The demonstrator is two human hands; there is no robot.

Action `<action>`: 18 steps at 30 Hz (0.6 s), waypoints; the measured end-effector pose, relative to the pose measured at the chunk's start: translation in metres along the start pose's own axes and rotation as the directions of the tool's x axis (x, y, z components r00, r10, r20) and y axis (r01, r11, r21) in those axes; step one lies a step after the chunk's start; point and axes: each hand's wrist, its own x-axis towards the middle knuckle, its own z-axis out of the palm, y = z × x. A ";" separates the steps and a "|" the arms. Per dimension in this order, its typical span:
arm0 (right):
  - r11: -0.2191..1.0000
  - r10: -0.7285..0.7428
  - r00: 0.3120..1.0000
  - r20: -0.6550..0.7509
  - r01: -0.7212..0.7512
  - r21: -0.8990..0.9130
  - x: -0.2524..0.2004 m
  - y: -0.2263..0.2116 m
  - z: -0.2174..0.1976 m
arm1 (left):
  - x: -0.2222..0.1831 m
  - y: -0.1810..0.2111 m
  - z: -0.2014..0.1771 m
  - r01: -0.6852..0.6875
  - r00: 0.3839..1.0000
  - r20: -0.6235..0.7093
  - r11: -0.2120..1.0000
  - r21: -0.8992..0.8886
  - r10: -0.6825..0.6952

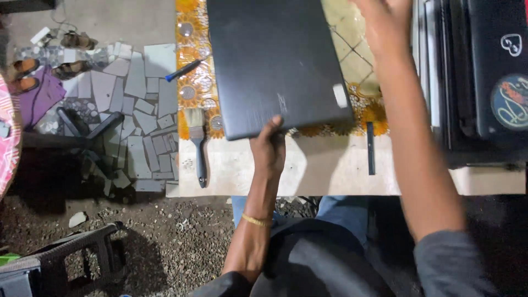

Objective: Disassembling a laptop by removing screws and the back cover, then testing the keyboard and internal components.

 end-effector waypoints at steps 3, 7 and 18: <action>0.937 0.188 0.981 -0.043 -0.167 0.307 -0.097 -0.048 -0.040 | 0.027 -0.025 0.021 0.021 0.995 -0.093 0.995 -0.094 -0.030; 0.783 0.578 0.816 -0.021 -0.547 0.298 -0.156 -0.020 -0.047 | 0.065 -0.063 0.039 0.022 0.986 -0.162 0.991 -0.135 -0.044; 0.491 0.871 0.403 -0.280 -0.683 0.541 -0.051 0.008 -0.007 | -0.034 -0.076 0.128 0.178 0.973 -0.203 0.909 0.377 -0.107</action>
